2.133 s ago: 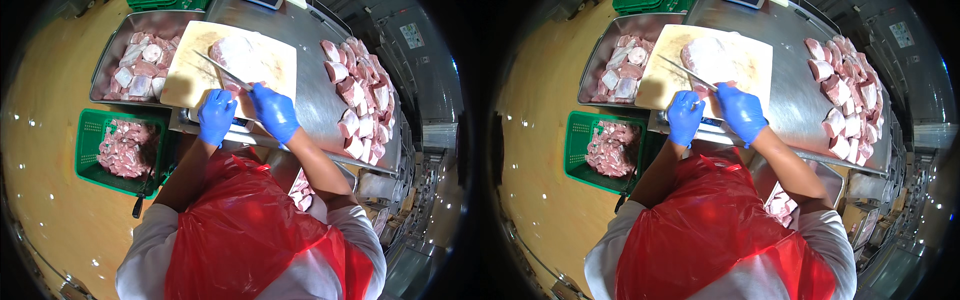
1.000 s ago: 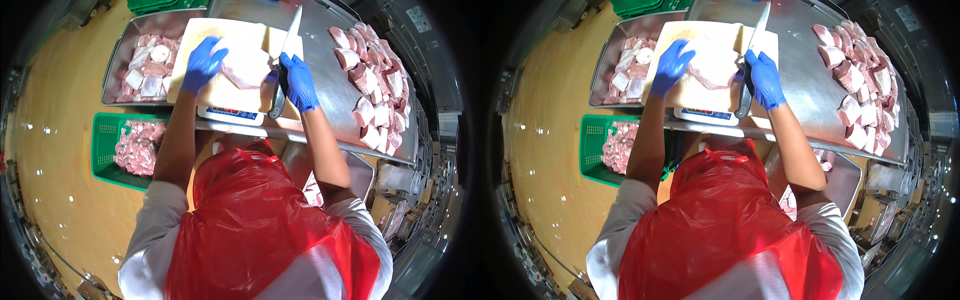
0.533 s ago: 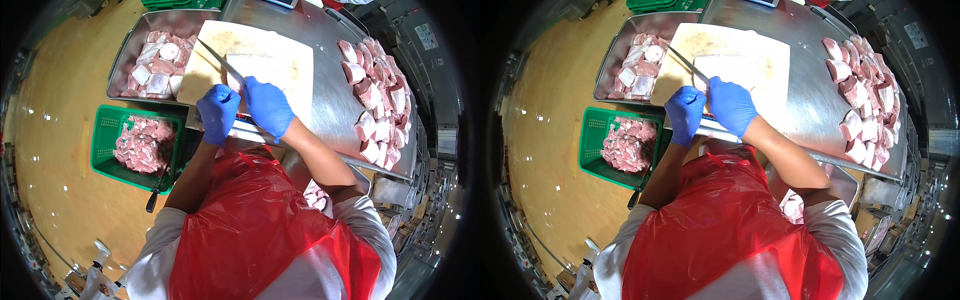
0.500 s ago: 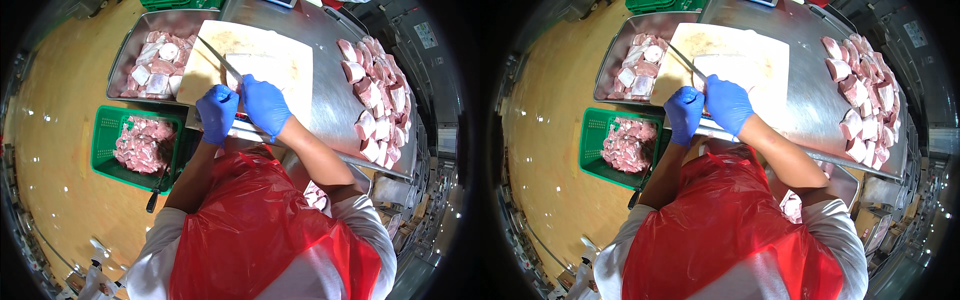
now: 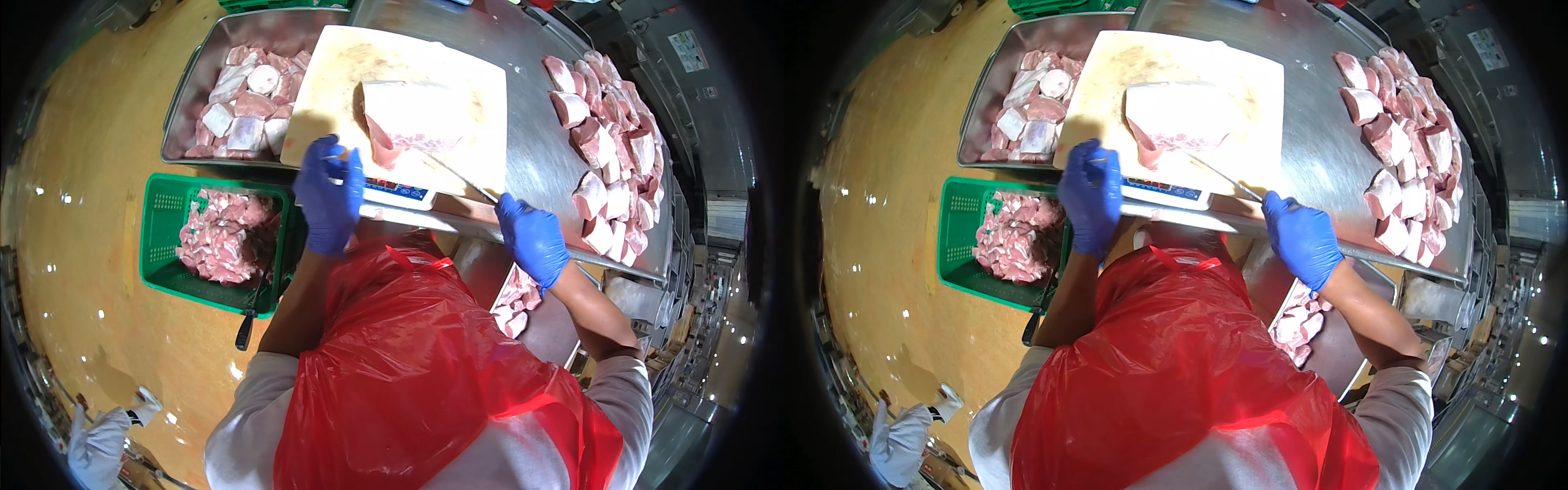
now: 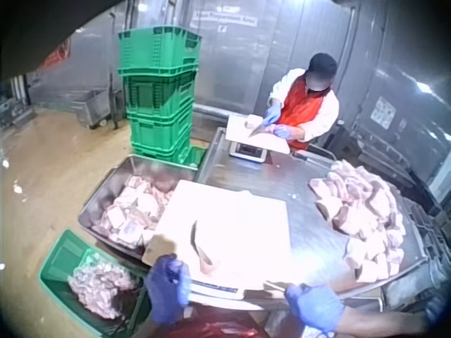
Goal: The person cuts large pieces of raw meat into smaller chunks using a knife on a cutting board. The cut pieces are placed into a green basket and a metal tray.
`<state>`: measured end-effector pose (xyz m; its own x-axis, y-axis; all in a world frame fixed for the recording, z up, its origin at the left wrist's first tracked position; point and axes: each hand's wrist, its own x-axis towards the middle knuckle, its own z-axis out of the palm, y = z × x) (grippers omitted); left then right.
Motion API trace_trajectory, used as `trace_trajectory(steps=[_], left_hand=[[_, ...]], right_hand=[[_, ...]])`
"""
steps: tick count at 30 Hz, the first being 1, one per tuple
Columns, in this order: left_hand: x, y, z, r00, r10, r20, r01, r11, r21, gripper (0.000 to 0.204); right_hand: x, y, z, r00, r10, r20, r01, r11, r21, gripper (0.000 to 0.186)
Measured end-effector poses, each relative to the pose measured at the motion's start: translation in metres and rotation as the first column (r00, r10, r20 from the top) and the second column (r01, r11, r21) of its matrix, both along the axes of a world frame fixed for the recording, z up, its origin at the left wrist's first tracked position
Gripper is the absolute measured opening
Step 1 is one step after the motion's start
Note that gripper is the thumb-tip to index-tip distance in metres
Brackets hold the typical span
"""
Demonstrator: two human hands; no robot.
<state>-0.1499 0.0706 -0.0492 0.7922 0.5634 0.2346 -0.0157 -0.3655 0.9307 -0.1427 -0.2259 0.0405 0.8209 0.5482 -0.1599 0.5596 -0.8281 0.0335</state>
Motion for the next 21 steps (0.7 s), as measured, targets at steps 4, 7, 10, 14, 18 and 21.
trace_trajectory(steps=[4, 7, 10, 14, 18, 21], left_hand=[[0.015, -0.032, -0.005, 0.994, -0.050, 0.097, 0.003, 0.904, 0.427, 0.014], [0.019, -0.022, -0.028, 0.990, -0.133, 0.055, 0.106, 0.930, 0.351, 0.014], [0.014, -0.018, -0.027, 0.991, -0.131, 0.015, 0.116, 0.925, 0.363, 0.008], [0.008, 0.000, -0.028, 0.992, -0.116, -0.047, 0.125, 0.917, 0.379, 0.008], [-0.022, 0.066, -0.025, 0.982, 0.122, 0.142, -0.169, 0.908, 0.385, 0.008], [-0.060, 0.168, -0.048, 0.817, 0.464, -0.343, -0.097, 0.696, 0.711, 0.015]], right_hand=[[0.011, 0.049, 0.007, 0.992, 0.004, 0.127, -0.037, 0.965, 0.259, 0.015], [0.026, 0.097, -0.007, 0.998, 0.013, 0.053, -0.032, 0.927, 0.373, 0.019], [0.039, 0.127, -0.026, 0.999, 0.023, 0.023, -0.029, 0.961, 0.275, 0.025], [0.037, 0.087, -0.025, 0.997, 0.054, -0.046, -0.049, 0.993, 0.108, 0.034], [0.042, -0.013, -0.007, 0.995, 0.088, -0.039, -0.093, 0.987, -0.134, 0.016], [0.035, -0.051, 0.006, 0.978, -0.116, -0.171, 0.140, 0.981, 0.135, 0.013]])
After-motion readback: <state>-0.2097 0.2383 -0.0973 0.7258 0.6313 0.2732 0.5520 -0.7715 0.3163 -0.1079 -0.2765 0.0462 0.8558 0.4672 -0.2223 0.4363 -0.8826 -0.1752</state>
